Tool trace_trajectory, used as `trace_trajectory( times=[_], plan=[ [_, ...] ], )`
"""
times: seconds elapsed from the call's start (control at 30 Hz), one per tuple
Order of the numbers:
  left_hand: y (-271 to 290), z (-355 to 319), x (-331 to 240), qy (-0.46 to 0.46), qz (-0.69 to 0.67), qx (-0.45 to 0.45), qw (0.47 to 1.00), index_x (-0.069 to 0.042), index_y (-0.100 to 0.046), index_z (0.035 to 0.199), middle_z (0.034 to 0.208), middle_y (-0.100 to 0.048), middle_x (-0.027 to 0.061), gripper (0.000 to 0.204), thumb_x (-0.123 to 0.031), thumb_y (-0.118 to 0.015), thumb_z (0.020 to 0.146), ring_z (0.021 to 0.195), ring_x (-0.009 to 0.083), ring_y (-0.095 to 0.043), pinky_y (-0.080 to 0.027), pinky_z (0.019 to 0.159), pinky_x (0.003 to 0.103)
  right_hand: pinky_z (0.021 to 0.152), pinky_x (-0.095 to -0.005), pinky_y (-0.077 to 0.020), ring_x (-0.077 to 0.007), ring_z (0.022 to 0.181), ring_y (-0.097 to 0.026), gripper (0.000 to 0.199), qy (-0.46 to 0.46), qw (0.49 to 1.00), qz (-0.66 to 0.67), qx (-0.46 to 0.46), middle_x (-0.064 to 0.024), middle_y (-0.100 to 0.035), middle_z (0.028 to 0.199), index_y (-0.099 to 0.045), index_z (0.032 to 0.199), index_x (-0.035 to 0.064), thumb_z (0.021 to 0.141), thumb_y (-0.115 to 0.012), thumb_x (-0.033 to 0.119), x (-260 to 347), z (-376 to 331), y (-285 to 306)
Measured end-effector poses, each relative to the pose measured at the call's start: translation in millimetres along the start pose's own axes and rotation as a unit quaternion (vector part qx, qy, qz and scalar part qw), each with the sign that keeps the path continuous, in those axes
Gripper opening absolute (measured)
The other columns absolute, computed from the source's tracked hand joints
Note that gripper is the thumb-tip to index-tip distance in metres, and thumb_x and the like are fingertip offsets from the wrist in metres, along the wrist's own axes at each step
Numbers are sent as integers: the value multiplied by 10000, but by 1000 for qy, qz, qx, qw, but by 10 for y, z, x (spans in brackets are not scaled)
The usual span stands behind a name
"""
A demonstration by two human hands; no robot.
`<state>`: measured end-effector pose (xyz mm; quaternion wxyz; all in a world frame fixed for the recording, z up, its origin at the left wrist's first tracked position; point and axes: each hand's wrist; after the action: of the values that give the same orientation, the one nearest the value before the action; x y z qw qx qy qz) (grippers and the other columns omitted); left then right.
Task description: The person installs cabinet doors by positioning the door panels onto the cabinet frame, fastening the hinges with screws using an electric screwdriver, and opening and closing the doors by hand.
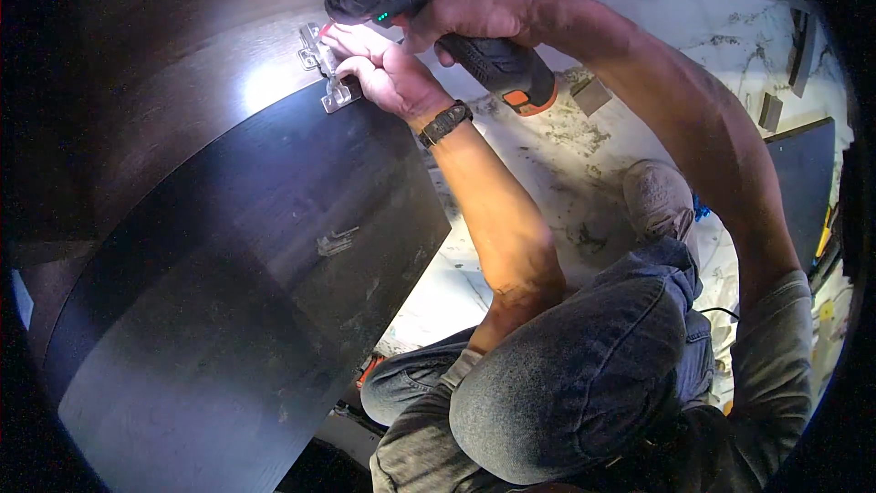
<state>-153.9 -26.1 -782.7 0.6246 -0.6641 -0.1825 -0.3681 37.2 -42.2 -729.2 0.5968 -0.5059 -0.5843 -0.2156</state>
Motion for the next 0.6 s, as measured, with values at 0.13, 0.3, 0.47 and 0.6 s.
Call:
trace_trajectory(
  times=[0.13,0.3,0.47,0.6],
  plan=[
    [265,-8,-6,-44,66,-4,997,11,-499,1364,1306,-591,45,441,-38,-555,930,1155,133,-546,-451,977,282,677,-321,-502,-160,688,-612,267,16,1000,-13,5,-49,-649,768,-662,911,54,711,-698,227,-195,-50,211],
    [-131,43,-1249,-81,635,68,765,7,-504,1363,1252,-599,21,414,-88,-539,962,1081,106,-544,-449,927,243,663,-316,-516,-163,690,-629,294,81,995,-23,46,-61,-663,768,-680,903,33,698,-721,239,-55,132,-36],
    [111,-6,-1017,-179,689,15,702,-62,-411,1427,1225,-566,21,482,-155,-532,970,963,116,-542,-442,779,240,655,-327,-530,-165,698,-646,338,43,996,-73,-11,-65,-665,753,-693,951,27,689,-758,231,0,-6,-5],
    [44,-44,-882,-265,890,-49,369,-126,-350,1453,1175,-552,40,537,-201,-545,958,872,149,-556,-451,671,279,664,-340,-533,-177,708,-651,410,72,996,-52,0,-73,-672,769,-679,1036,35,711,-803,252,50,-46,14]
  ],
)
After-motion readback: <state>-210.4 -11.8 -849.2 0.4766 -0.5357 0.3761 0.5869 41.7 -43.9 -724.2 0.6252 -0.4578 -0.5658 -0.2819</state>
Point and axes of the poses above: each hand's wrist, its own z-axis towards the middle knuckle, its own y-axis out of the back of the hand, x = y × z
